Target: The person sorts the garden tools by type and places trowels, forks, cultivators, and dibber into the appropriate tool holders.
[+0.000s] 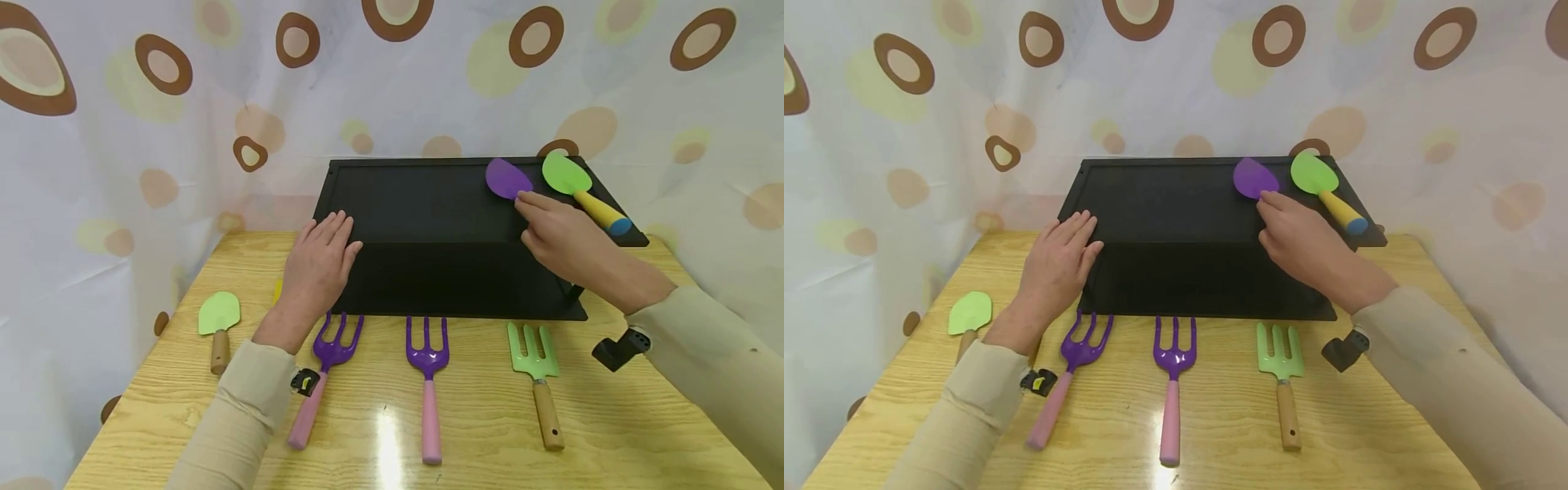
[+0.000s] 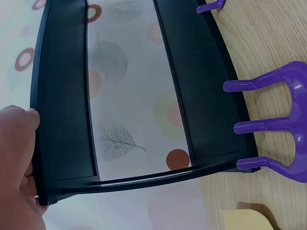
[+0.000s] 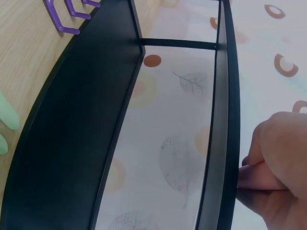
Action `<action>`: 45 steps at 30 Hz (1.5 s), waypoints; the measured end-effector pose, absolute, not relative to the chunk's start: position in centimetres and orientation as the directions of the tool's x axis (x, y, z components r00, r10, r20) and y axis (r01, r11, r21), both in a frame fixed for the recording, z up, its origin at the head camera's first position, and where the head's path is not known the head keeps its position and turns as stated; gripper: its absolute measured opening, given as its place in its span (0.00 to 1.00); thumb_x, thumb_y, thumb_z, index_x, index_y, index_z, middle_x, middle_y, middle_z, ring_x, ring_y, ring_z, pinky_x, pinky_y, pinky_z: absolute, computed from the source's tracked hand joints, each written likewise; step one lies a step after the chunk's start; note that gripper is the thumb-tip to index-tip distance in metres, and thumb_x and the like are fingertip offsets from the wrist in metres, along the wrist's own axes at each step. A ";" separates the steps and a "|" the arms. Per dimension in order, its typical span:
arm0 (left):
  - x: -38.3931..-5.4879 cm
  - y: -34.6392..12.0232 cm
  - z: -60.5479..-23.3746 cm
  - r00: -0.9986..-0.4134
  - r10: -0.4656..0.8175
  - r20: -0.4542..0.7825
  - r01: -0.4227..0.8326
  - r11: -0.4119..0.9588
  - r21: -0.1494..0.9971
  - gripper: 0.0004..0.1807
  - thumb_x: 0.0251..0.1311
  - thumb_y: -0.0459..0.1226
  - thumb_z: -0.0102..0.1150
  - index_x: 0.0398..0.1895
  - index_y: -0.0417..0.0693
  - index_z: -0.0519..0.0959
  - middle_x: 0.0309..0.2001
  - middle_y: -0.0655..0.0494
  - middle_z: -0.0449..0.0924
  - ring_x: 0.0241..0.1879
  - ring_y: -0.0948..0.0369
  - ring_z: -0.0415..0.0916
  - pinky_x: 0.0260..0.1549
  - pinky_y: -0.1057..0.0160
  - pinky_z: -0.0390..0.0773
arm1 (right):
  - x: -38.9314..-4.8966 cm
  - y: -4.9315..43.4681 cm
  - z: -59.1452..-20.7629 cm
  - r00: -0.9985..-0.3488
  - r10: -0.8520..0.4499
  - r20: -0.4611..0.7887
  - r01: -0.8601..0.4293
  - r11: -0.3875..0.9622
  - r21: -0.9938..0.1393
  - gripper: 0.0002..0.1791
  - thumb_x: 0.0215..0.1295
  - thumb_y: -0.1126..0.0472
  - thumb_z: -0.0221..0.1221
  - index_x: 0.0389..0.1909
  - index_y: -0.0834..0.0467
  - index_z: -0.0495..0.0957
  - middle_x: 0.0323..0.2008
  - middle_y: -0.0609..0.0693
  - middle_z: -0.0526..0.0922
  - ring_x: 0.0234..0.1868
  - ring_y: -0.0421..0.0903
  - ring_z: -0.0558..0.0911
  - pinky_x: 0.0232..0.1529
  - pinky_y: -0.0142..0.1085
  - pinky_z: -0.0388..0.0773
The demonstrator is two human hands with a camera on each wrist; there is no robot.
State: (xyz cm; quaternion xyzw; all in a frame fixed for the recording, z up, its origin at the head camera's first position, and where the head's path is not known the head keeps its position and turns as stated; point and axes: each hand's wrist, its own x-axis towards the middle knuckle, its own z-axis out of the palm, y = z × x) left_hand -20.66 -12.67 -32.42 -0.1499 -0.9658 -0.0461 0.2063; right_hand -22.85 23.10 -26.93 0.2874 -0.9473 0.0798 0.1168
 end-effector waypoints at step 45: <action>-21.0 -12.9 -32.6 -0.863 0.284 0.418 0.327 0.945 0.032 0.29 0.77 0.49 0.40 0.74 0.45 0.64 0.73 0.48 0.65 0.75 0.53 0.59 0.77 0.52 0.53 | -22.2 21.6 -27.2 -0.793 -0.417 0.443 -0.523 0.839 -0.147 0.23 0.72 0.58 0.53 0.62 0.67 0.74 0.64 0.66 0.72 0.67 0.63 0.70 0.68 0.59 0.67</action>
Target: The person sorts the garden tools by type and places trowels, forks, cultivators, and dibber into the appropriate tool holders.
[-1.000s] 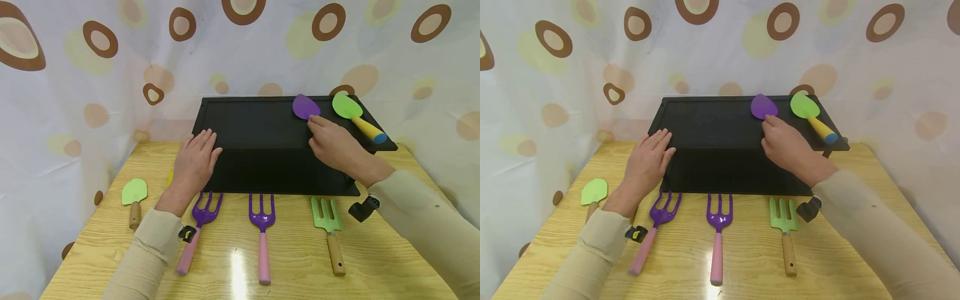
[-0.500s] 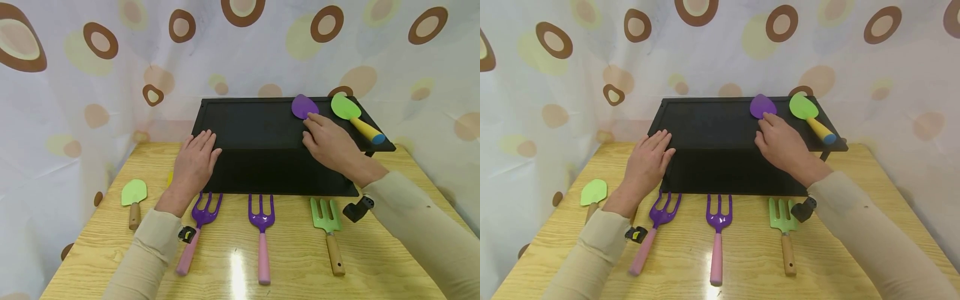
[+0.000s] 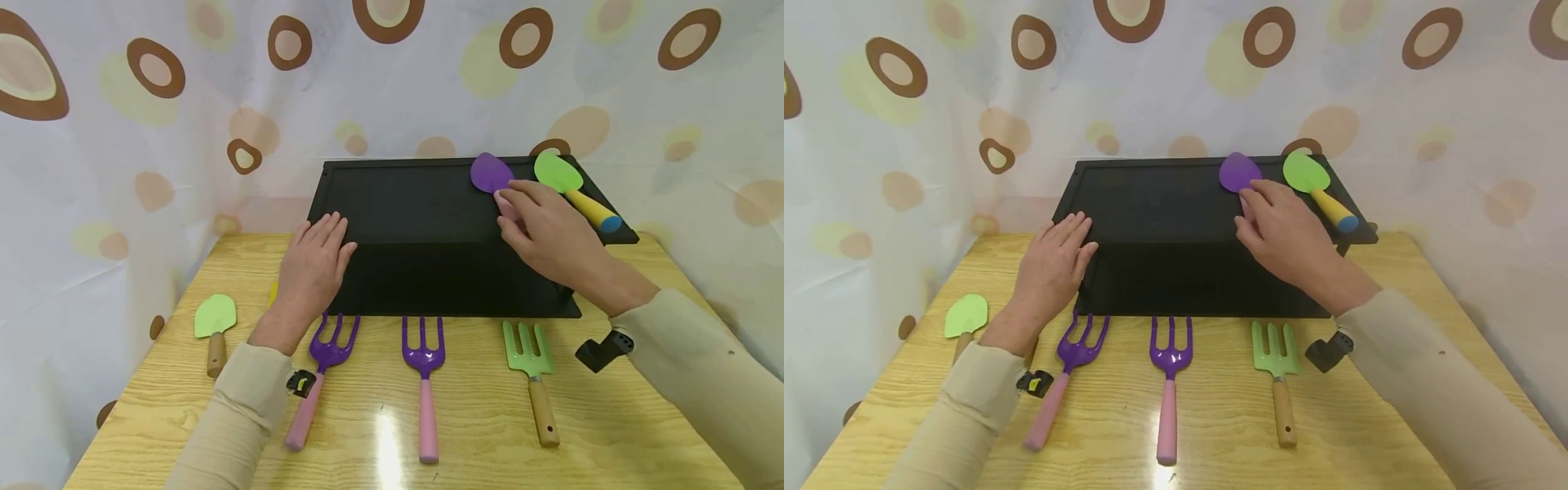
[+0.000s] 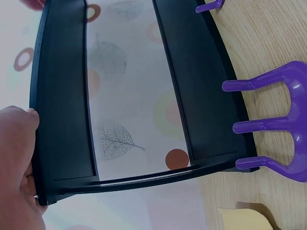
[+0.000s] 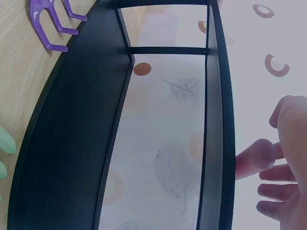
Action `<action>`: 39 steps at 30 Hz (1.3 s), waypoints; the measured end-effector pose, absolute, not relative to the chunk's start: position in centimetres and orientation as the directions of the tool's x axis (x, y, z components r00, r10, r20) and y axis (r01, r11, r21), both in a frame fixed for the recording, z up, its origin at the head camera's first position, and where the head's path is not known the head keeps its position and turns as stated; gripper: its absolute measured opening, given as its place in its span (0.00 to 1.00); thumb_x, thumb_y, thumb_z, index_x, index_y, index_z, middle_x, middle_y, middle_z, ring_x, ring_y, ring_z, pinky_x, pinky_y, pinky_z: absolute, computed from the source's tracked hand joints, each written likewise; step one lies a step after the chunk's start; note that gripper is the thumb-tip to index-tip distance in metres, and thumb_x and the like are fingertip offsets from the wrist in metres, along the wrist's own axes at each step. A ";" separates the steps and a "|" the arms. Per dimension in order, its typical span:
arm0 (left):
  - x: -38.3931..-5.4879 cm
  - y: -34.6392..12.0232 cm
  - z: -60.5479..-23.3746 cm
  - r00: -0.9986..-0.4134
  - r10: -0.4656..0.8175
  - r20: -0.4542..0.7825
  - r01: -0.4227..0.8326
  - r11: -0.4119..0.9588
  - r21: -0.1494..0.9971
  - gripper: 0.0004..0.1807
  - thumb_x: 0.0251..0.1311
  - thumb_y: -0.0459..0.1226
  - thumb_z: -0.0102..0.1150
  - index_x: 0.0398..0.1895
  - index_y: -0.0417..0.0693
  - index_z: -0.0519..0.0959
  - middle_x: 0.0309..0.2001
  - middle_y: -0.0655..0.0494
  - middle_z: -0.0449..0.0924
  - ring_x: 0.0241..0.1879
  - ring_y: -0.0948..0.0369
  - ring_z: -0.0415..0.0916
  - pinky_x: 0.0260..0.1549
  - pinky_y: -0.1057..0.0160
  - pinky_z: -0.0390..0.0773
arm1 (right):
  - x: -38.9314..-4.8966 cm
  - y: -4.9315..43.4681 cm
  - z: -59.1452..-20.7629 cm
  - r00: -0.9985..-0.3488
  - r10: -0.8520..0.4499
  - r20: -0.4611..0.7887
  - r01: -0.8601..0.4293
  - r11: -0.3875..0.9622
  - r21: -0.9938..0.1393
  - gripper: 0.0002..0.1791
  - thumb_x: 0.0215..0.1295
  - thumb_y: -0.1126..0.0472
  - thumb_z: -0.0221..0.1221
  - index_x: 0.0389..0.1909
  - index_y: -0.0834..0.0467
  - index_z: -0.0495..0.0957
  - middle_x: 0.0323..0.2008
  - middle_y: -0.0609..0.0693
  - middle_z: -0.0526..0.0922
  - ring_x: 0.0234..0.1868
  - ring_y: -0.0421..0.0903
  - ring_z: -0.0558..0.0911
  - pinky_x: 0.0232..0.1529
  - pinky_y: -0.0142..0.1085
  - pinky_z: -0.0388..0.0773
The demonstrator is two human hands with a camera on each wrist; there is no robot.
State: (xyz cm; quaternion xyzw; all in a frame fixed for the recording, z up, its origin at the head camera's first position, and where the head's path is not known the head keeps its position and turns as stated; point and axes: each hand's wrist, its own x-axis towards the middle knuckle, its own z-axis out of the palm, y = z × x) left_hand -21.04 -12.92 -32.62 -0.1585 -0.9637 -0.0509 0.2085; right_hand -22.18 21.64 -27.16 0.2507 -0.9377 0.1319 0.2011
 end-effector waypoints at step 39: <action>-21.0 -14.2 -32.6 -0.865 0.271 0.421 0.321 0.946 0.052 0.29 0.77 0.49 0.40 0.74 0.44 0.64 0.74 0.47 0.64 0.75 0.52 0.59 0.77 0.50 0.53 | -11.6 25.5 -33.2 -0.675 -0.427 0.601 -0.587 0.805 -0.087 0.26 0.63 0.59 0.55 0.60 0.67 0.74 0.61 0.62 0.75 0.57 0.58 0.77 0.56 0.40 0.72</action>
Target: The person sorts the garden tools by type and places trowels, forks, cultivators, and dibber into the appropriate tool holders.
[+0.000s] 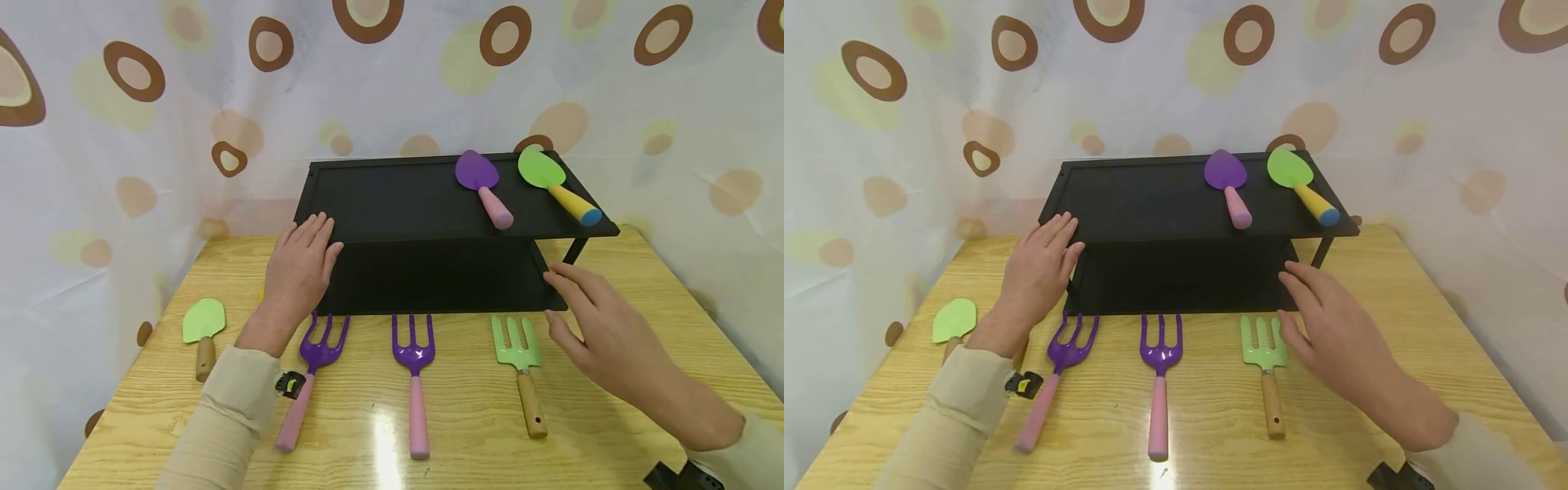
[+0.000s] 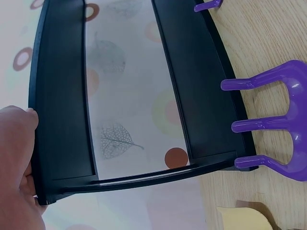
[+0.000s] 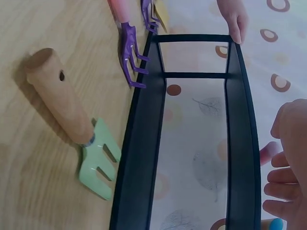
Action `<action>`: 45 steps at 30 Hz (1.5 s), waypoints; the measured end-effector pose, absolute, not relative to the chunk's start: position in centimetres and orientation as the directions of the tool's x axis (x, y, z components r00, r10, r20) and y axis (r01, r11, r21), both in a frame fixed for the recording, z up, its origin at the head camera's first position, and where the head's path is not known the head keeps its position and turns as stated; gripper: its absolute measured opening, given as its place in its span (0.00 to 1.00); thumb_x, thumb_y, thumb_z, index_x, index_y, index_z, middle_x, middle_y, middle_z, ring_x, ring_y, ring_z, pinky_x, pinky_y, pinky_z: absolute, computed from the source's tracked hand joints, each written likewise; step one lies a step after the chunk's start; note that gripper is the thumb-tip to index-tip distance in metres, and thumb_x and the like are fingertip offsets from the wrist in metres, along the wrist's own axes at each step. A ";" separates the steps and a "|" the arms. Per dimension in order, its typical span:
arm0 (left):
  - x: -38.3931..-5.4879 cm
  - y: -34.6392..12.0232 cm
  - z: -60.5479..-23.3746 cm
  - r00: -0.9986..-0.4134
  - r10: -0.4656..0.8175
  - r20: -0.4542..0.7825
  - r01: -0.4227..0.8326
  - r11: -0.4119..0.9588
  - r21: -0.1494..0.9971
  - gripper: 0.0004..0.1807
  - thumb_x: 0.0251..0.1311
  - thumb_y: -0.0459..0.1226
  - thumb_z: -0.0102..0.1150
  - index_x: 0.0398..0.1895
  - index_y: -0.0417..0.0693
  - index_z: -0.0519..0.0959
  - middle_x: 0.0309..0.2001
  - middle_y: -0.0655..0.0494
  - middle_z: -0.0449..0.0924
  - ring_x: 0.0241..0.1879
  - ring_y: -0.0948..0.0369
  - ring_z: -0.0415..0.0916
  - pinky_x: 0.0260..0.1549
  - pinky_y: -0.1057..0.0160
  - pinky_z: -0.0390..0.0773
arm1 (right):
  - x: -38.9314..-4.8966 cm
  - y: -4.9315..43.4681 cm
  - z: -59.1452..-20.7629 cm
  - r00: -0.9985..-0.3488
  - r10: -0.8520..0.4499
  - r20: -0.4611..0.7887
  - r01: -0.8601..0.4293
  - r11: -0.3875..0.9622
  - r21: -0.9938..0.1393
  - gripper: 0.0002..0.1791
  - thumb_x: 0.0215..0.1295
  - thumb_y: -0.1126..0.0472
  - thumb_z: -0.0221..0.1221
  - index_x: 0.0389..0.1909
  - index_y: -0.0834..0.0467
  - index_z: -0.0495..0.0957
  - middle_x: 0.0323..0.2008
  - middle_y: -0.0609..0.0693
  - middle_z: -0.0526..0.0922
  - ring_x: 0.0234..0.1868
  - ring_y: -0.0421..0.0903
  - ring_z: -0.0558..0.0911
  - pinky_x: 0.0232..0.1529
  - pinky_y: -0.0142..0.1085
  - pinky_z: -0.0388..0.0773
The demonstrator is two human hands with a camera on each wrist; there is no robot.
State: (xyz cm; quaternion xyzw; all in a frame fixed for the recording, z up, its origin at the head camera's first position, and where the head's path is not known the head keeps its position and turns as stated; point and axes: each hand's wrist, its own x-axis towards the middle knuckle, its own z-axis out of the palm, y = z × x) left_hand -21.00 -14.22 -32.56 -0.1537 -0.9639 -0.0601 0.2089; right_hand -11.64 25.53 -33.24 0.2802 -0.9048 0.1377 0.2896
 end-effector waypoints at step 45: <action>-21.0 -14.2 -32.6 -0.865 0.268 0.424 0.319 0.946 0.052 0.29 0.77 0.50 0.39 0.74 0.44 0.64 0.74 0.48 0.63 0.75 0.52 0.58 0.77 0.50 0.53 | -5.8 24.0 -44.0 -0.848 -0.450 0.279 -0.506 0.845 -0.173 0.38 0.63 0.45 0.65 0.64 0.67 0.71 0.66 0.59 0.71 0.64 0.55 0.75 0.68 0.22 0.60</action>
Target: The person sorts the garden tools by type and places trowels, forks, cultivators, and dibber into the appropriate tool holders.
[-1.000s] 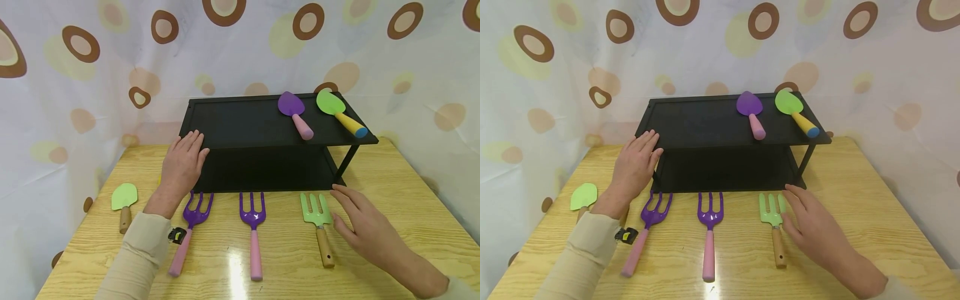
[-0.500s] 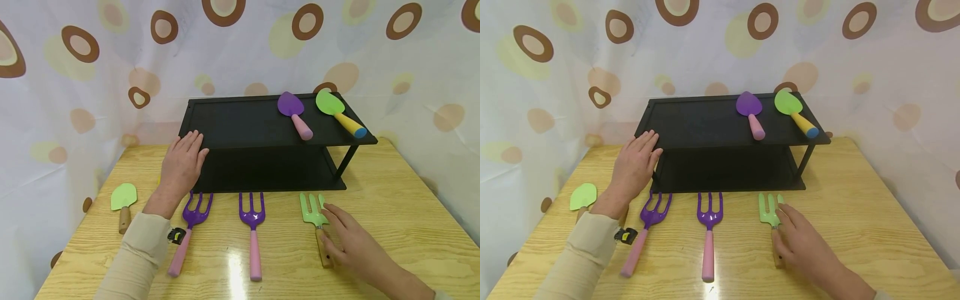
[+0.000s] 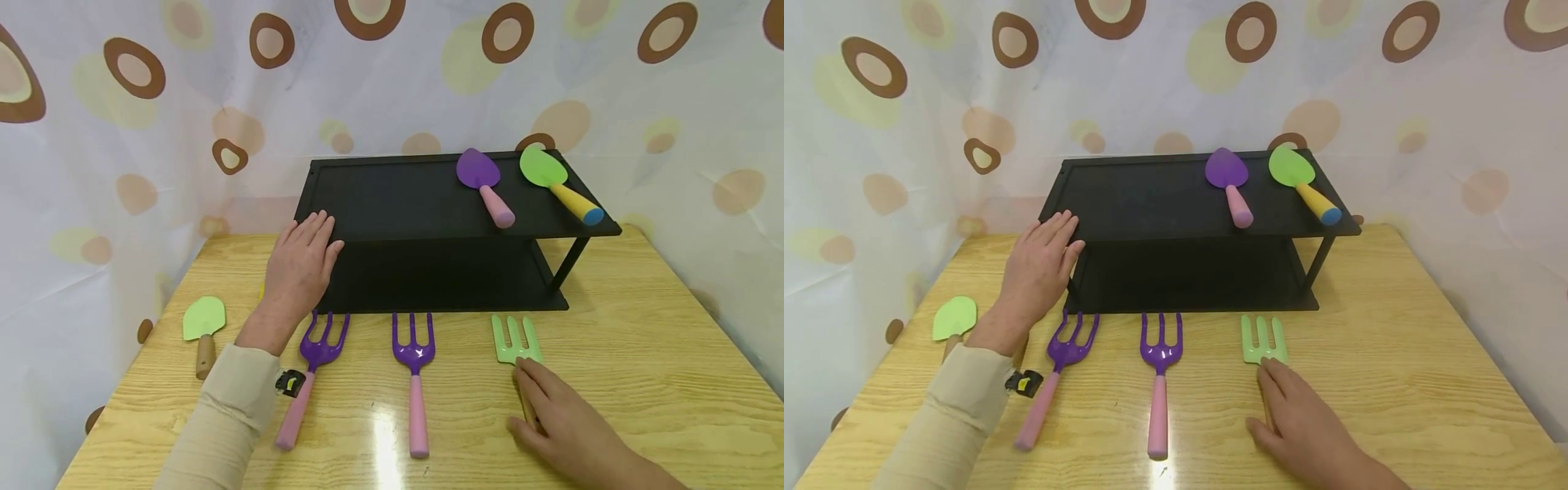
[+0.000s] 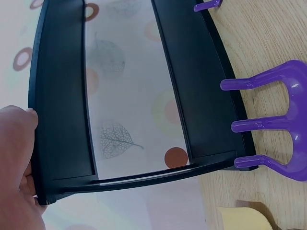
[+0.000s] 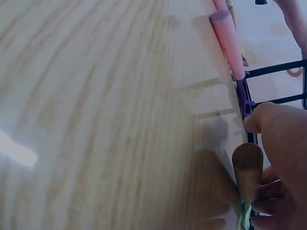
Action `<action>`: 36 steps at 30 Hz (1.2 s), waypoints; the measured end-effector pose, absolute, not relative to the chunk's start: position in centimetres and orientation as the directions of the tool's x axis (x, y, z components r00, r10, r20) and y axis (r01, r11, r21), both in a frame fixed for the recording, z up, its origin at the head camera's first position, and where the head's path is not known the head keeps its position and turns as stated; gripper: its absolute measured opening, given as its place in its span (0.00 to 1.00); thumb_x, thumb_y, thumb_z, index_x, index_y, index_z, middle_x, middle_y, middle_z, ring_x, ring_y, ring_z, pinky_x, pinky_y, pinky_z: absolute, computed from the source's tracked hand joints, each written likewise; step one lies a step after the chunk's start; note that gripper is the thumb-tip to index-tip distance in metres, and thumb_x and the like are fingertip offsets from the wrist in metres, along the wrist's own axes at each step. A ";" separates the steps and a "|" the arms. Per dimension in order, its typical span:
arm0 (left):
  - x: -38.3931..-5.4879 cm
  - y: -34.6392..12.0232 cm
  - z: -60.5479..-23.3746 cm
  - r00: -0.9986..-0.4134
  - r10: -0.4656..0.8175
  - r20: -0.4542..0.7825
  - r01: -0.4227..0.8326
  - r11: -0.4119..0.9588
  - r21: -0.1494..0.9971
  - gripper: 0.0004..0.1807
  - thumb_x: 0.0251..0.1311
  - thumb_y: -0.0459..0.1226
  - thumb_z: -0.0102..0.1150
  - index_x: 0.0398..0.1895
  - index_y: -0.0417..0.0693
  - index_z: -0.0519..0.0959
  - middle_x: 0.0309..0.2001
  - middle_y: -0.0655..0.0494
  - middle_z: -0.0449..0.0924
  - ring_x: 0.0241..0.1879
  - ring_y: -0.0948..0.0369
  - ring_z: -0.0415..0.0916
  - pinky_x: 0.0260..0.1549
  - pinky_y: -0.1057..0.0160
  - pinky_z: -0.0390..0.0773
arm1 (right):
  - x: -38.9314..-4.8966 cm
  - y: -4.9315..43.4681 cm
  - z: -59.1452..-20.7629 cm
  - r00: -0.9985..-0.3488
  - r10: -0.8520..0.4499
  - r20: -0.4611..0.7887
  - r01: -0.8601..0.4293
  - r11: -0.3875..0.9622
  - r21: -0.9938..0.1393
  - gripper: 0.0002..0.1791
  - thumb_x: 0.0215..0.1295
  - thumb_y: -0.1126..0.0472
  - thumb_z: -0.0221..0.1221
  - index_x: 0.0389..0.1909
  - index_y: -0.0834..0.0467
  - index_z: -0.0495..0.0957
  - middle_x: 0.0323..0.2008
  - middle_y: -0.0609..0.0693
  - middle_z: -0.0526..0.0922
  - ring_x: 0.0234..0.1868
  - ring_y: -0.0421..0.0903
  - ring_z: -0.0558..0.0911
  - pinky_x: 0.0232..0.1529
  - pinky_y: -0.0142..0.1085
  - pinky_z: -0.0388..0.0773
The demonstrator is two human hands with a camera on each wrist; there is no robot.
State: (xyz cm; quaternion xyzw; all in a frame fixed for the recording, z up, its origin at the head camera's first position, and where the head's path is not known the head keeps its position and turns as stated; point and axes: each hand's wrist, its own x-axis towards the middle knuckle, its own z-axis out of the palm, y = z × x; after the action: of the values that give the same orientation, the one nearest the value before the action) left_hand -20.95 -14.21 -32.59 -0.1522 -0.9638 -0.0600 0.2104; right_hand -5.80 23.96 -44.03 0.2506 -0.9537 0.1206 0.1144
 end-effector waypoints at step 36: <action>-21.0 -14.1 -32.6 -0.874 0.262 0.409 0.308 0.950 0.049 0.30 0.77 0.50 0.39 0.74 0.45 0.63 0.75 0.48 0.62 0.76 0.53 0.57 0.77 0.50 0.52 | -5.3 24.2 -46.4 -0.758 -0.535 0.373 -0.604 0.792 -0.090 0.40 0.49 0.70 0.65 0.66 0.75 0.64 0.71 0.69 0.60 0.79 0.41 0.45 0.72 0.16 0.31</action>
State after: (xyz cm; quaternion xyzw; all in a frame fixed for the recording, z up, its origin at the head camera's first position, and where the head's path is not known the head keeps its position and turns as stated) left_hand -21.05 -14.10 -32.55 -0.1476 -0.9664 -0.0565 0.2028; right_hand -5.34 24.20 -46.38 0.3056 -0.9318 0.1030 0.1664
